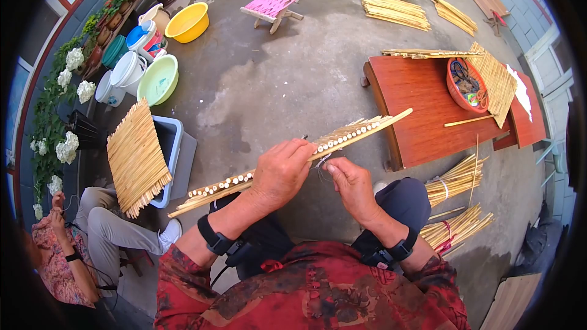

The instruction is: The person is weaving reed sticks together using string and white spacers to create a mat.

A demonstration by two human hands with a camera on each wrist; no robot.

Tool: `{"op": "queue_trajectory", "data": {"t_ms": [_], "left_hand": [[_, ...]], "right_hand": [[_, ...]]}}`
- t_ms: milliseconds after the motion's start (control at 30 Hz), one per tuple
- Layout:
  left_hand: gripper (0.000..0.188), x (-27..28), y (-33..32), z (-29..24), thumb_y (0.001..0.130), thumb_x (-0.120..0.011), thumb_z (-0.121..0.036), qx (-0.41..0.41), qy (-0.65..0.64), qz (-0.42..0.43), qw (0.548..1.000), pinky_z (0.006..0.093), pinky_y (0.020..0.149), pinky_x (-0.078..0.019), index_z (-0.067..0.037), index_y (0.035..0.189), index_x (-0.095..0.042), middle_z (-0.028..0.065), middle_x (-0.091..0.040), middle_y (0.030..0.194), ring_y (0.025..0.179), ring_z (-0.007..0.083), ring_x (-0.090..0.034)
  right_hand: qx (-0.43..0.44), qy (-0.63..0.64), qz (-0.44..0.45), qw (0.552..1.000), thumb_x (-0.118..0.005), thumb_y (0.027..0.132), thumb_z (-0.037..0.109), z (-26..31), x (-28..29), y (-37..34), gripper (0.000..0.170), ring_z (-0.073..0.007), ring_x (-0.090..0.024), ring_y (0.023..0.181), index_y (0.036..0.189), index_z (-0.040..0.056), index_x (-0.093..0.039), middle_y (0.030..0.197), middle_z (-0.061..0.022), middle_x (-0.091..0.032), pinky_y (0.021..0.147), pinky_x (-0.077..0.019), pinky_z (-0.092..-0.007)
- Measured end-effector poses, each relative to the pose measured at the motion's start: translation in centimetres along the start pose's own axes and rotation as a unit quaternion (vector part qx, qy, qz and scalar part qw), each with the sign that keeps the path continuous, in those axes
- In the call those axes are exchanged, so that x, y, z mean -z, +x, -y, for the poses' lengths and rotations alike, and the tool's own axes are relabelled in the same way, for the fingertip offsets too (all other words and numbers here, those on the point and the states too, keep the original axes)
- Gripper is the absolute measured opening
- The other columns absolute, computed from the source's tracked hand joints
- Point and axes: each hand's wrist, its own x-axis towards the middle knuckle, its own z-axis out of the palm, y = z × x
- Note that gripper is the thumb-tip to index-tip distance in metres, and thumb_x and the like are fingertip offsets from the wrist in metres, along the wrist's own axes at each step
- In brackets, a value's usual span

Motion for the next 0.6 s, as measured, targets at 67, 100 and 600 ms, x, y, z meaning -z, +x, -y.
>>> {"op": "queue_trajectory", "data": {"t_ms": [67, 100, 600], "left_hand": [[0.029, 0.01, -0.03, 0.06, 0.072, -0.065, 0.000, -0.006, -0.002, 0.001, 1.000, 0.0379, 0.070, -0.0508, -0.003, 0.101, -0.060, 0.0098, -0.062, 0.094, 0.084, 0.0280, -0.062], [0.029, -0.01, -0.05, 0.09, 0.072, -0.065, 0.000, -0.006, -0.002, 0.001, 1.000, 0.0379, 0.070, -0.0508, -0.003, 0.100, -0.060, 0.0098, -0.062, 0.094, 0.084, 0.0280, -0.062], [0.031, 0.19, 0.07, 0.03, 0.070, -0.068, 0.001, 0.003, -0.006, 0.002, 1.000, 0.0364, 0.070, -0.0518, -0.004, 0.100, -0.062, 0.0094, -0.063, 0.095, 0.084, 0.0280, -0.063]], "right_hand": [[-0.004, 0.002, 0.002, 1.000, -0.056, 0.093, 0.012, -0.02, -0.01, 0.00, 0.012, -0.0125, -0.053, 0.052, 0.095, 0.0026, -0.063, 0.061, -0.0066, -0.056, 0.050, -0.0434, -0.0285], [-0.008, 0.004, 0.003, 1.000, -0.056, 0.093, 0.012, -0.03, -0.01, 0.00, 0.012, -0.0124, -0.053, 0.051, 0.095, 0.0026, -0.063, 0.061, -0.0066, -0.056, 0.050, -0.0434, -0.0285], [0.001, 0.010, 0.004, 1.000, -0.055, 0.094, 0.013, 0.06, -0.08, 0.18, 0.013, -0.0128, -0.052, 0.051, 0.095, 0.0028, -0.064, 0.060, -0.0065, -0.055, 0.049, -0.0426, -0.0291]]}}
